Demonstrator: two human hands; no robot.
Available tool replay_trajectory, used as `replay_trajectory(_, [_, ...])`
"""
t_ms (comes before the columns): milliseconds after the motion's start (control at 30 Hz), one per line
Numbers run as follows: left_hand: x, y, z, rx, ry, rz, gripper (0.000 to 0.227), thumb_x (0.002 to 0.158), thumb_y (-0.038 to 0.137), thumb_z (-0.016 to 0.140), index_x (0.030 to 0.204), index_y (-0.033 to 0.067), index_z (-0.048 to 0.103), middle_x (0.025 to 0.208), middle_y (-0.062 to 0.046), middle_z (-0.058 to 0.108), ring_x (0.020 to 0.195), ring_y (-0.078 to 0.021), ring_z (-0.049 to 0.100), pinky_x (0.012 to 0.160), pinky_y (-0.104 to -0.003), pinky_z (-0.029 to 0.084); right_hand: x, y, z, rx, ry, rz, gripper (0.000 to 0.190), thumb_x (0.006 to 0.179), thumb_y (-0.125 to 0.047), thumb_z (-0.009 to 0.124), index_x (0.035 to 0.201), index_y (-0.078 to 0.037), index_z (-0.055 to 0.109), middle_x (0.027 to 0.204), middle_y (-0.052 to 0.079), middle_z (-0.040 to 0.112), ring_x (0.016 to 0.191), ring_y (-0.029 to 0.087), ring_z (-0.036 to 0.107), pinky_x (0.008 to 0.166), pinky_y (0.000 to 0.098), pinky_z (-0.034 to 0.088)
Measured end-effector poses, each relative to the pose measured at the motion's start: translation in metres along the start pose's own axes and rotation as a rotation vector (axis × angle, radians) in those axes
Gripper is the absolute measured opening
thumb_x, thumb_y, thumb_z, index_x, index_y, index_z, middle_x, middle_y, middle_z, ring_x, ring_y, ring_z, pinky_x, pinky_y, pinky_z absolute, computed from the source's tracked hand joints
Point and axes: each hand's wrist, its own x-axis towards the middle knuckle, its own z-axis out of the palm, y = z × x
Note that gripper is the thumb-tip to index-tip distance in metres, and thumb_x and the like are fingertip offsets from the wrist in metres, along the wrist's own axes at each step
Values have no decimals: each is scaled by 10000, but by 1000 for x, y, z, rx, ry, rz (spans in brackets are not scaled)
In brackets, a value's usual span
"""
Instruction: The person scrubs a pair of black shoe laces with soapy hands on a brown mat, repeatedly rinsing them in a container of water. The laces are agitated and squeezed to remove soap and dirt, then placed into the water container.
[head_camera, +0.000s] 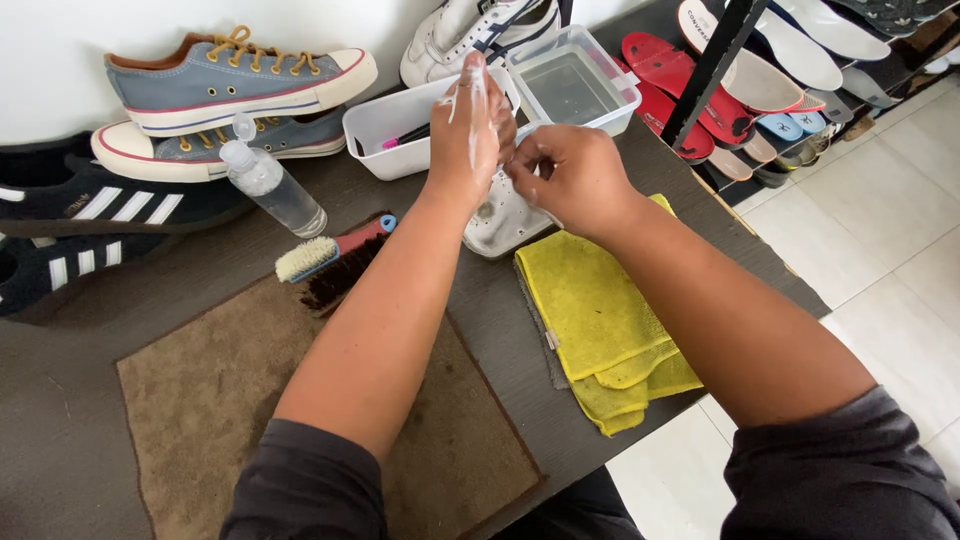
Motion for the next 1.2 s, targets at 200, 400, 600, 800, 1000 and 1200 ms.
replay_trajectory(200, [-12,22,8,72,-38,-144,359,999,288,363,724,106,506,715,-84,562,684,-198,526,606,-354,424,-4,-3,-1,99,130,-39,94,944,-91,772,881,-89,701,812,48,683,665,139,597,611,328,451])
replay_trajectory(400, [-20,6,-15,655,-187,17,589,985,418,322,1309,38,634,1325,-156,682,1235,-295,630,1011,-369,476,-1,-47,-14,56,117,82,329,849,-90,714,1152,-162,608,849,-51,689,658,89,589,676,276,488])
replay_trajectory(600, [-51,81,-34,835,-320,222,585,973,534,174,908,112,575,834,-76,625,839,-226,586,811,-363,429,14,-93,-15,38,94,-206,309,781,3,627,1074,-75,686,782,30,565,652,148,528,642,321,414])
replay_trajectory(800, [-114,146,-80,982,-164,243,598,958,555,267,1016,108,660,959,-88,689,926,-248,654,776,-358,438,23,-161,6,20,104,-547,209,874,-31,659,1077,12,641,1269,268,557,1232,488,551,1074,570,455])
replay_trajectory(1000, [-165,75,-172,655,327,188,612,1050,486,456,1172,-60,705,1156,-279,712,1206,-394,636,1071,-484,418,-28,-210,89,135,69,-378,249,835,-86,753,1078,-69,702,909,146,686,840,403,709,641,460,588])
replay_trajectory(1200, [-225,-19,-202,479,388,198,445,1055,315,477,838,-14,684,776,-210,690,844,-234,622,791,-426,488,-91,-196,184,554,66,-51,142,997,-135,619,906,-31,651,706,162,618,660,320,627,603,423,483])
